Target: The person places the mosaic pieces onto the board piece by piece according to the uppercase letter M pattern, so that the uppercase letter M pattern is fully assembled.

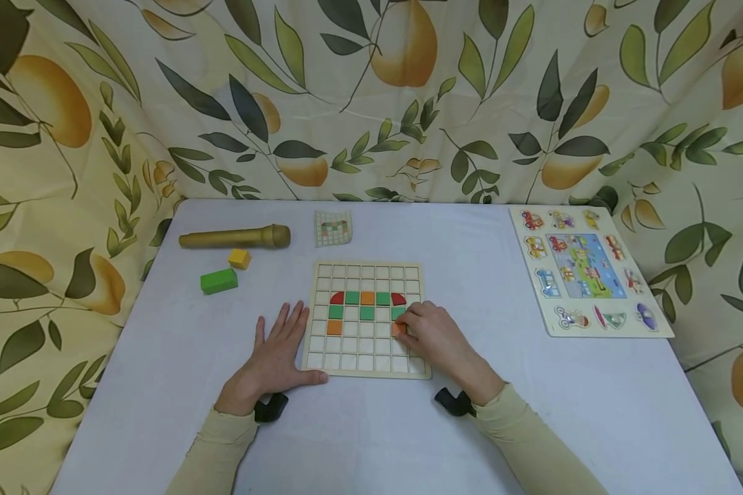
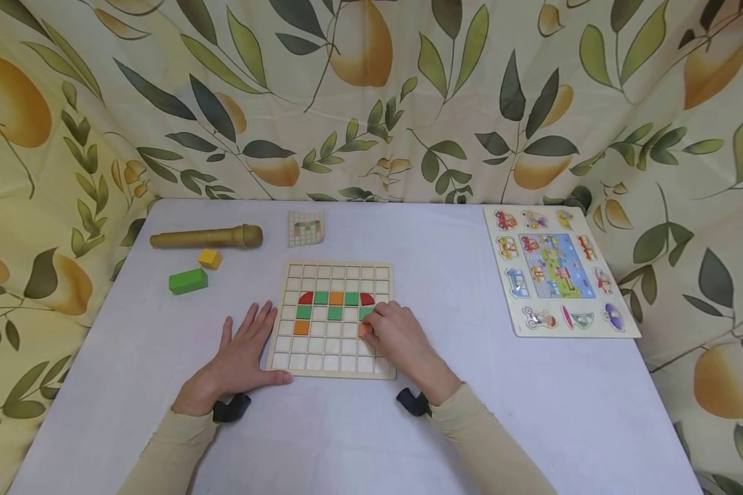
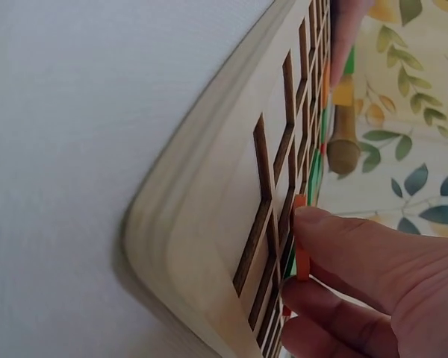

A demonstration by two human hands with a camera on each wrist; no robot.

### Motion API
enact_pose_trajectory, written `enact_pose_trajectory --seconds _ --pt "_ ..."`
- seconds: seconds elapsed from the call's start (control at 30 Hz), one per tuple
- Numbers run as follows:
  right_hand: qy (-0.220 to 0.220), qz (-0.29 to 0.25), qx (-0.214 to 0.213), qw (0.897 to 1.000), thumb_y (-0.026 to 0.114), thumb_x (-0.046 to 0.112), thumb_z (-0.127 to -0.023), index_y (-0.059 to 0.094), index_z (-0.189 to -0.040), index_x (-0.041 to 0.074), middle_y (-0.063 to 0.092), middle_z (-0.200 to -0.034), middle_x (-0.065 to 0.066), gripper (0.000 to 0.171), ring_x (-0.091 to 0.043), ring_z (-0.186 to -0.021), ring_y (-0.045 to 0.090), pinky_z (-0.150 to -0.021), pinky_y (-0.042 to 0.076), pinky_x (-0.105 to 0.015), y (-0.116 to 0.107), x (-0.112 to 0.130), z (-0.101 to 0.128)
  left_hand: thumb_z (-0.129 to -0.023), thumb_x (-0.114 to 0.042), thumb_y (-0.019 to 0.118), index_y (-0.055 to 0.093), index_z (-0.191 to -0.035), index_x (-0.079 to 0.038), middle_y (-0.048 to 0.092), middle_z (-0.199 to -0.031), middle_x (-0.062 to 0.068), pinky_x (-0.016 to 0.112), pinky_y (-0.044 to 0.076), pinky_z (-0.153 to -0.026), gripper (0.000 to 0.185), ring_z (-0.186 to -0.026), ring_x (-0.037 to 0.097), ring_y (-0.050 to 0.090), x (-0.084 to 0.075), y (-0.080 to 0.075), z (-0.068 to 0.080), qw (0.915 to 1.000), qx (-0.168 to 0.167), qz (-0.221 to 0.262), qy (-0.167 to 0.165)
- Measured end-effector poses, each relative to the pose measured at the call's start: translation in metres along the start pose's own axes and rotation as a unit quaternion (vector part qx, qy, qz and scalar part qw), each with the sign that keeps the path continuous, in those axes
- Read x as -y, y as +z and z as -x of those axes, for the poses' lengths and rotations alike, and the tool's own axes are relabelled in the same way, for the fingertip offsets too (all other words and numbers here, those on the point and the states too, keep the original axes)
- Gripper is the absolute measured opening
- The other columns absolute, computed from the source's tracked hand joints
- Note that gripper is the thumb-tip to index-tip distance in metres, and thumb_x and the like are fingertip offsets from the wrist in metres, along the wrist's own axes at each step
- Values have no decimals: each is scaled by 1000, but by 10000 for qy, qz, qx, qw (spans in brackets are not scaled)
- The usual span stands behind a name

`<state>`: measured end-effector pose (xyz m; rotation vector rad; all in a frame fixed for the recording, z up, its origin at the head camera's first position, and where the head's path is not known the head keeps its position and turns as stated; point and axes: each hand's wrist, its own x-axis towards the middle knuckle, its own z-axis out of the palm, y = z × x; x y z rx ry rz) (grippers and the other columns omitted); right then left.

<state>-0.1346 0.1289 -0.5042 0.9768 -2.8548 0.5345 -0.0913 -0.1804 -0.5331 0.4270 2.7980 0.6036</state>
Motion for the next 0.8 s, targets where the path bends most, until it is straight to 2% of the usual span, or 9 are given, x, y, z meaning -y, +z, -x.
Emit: enact_pose_trajectory --seconds 0.17,0.57,0.7,0.8 --pt "56 -80 -40 9999 83 15 -79 76 -93 5 67 -92 -5 19 -21 -80 59 -67 47 -32 1 0 1 -66 -76 71 13 -156 -4 4 -162 12 65 -9 -106 129 -147 33 -7 0 0 0 10000 3 -24 14" --pt "605 -393 -25 9974 78 24 -86 74 -103 7 63 -97 -4 25 -23 -88 55 -75 45 -36 -8 -6 10 -65 -78 69 12 -156 -4 5 -162 12 66 -8 -106 130 -147 33 -6 0 -2 1 9999 117 -47 7" --pt "864 -249 -39 9959 75 24 -88 73 -107 6 64 -103 -6 27 -26 -96 55 -80 45 -41 -15 -14 12 -68 -75 70 12 -156 -2 6 -162 14 65 -6 -107 128 -147 33 -3 0 -9 2 9996 247 132 -71" --pt "1019 -148 -212 9945 73 24 -89 72 -109 5 63 -109 -10 28 -31 -105 54 -85 44 -48 -22 -24 12 -74 -71 68 13 -155 -1 8 -162 14 64 -4 -108 121 -147 32 0 3 -18 0 9997 161 194 -51"
